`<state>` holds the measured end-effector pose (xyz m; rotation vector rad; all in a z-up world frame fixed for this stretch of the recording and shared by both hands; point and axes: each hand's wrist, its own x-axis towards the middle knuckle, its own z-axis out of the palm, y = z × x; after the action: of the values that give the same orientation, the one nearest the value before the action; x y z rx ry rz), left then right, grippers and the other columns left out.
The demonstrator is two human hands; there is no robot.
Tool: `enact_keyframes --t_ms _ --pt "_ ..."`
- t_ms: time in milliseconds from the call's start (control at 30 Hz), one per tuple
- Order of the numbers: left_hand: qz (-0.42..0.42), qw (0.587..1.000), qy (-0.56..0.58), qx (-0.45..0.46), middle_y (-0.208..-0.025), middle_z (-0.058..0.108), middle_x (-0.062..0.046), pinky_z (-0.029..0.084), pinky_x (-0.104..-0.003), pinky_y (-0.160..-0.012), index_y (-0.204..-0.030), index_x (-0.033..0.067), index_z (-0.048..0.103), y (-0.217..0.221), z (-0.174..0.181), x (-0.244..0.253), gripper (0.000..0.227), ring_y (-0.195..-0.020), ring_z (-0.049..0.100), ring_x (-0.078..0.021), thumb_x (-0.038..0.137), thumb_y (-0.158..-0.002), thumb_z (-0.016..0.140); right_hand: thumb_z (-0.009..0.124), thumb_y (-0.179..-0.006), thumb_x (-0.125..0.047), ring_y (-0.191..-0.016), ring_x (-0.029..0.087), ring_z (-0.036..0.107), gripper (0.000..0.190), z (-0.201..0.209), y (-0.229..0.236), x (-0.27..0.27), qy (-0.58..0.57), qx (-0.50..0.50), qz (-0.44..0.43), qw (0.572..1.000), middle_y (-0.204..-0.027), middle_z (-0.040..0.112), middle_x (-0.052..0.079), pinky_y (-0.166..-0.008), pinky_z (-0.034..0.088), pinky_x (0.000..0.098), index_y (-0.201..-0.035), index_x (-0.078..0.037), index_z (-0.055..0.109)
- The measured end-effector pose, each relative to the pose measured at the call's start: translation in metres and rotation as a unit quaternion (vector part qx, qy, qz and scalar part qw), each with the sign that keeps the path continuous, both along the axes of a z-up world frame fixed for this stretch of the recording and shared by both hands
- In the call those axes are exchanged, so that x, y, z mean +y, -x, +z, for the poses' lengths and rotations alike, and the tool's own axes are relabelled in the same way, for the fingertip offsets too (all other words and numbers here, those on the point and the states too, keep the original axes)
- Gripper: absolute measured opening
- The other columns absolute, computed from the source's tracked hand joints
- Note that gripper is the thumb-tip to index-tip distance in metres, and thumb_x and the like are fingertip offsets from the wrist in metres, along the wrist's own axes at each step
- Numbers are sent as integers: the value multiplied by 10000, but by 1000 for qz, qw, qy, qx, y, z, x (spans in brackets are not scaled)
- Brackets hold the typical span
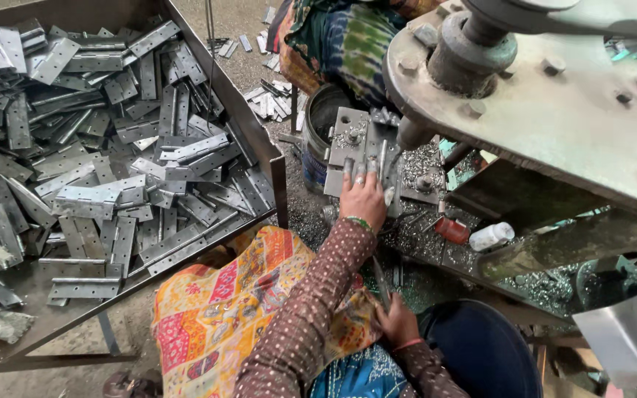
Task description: The person repeatedly picks metal hinge pieces from a bin, places them into a press machine, operates the lever to punch holes, and returns the finished pieces to the bin. The process is continuous and repetitive.
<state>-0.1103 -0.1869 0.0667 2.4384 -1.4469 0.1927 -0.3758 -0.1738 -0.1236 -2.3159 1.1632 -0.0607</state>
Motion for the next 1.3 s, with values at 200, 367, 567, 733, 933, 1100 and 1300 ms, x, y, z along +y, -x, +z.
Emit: enact_keyframes --t_ms 200,367,567,733,933,1100,1300 --pt "-2 1000 2 -20 -1414 577 -144 232 -558 -1237 -1190 33 682 -4 -3 8 315 -1293 553 -268 149 -958 503 725 -835 -404 -798 431 721 428 13 -5 -37 -15 34 32 999 -848 728 226 -699 576 503 -1027 -47 589" --pt "8 999 45 -8 -1399 576 -121 255 -550 -1164 -1108 86 723 -9 -3 -22 303 -1285 542 -276 155 -883 531 729 -851 -433 -824 440 712 470 37 1 -37 -6 68 36 997 -849 719 246 -702 568 514 -1058 -43 568" --pt "-4 999 2 33 -1389 594 -116 225 -564 -1220 -1177 69 707 -8 -16 -14 277 -1327 536 -271 157 -970 545 693 -854 -402 -767 440 709 462 16 -5 9 3 -14 21 1000 -838 720 246 -651 561 511 -1071 -21 548" --pt "4 989 89 -120 -1434 584 -75 148 -574 -1188 -1258 236 705 -35 -16 -38 565 -1292 532 -254 86 -726 591 719 -849 -497 -768 390 737 505 32 4 -49 -17 94 48 994 -827 729 220 -669 582 480 -1012 -41 578" --pt "-11 998 -38 45 -1511 523 -94 41 -590 -1252 -1249 107 697 -45 -6 -47 308 -1421 452 -260 180 -1000 532 676 -873 -436 -762 446 703 472 -17 7 -7 9 -17 25 999 -866 717 240 -655 546 525 -1114 -52 544" --pt "-17 998 -49 39 -1543 468 -86 28 -604 -1248 -1231 136 701 -44 11 -34 307 -1460 388 -254 181 -993 513 573 -950 -311 -773 443 689 378 -13 7 -11 70 88 175 978 -1015 656 263 -661 545 524 -1328 -321 591" --pt "-55 994 -92 -20 -1545 412 -101 54 -592 -1207 -1231 117 675 -1 37 18 373 -1433 349 -260 185 -889 543 761 -823 -476 -804 404 718 489 82 -7 -33 -60 68 21 996 -817 722 228 -718 544 476 -986 -38 617"
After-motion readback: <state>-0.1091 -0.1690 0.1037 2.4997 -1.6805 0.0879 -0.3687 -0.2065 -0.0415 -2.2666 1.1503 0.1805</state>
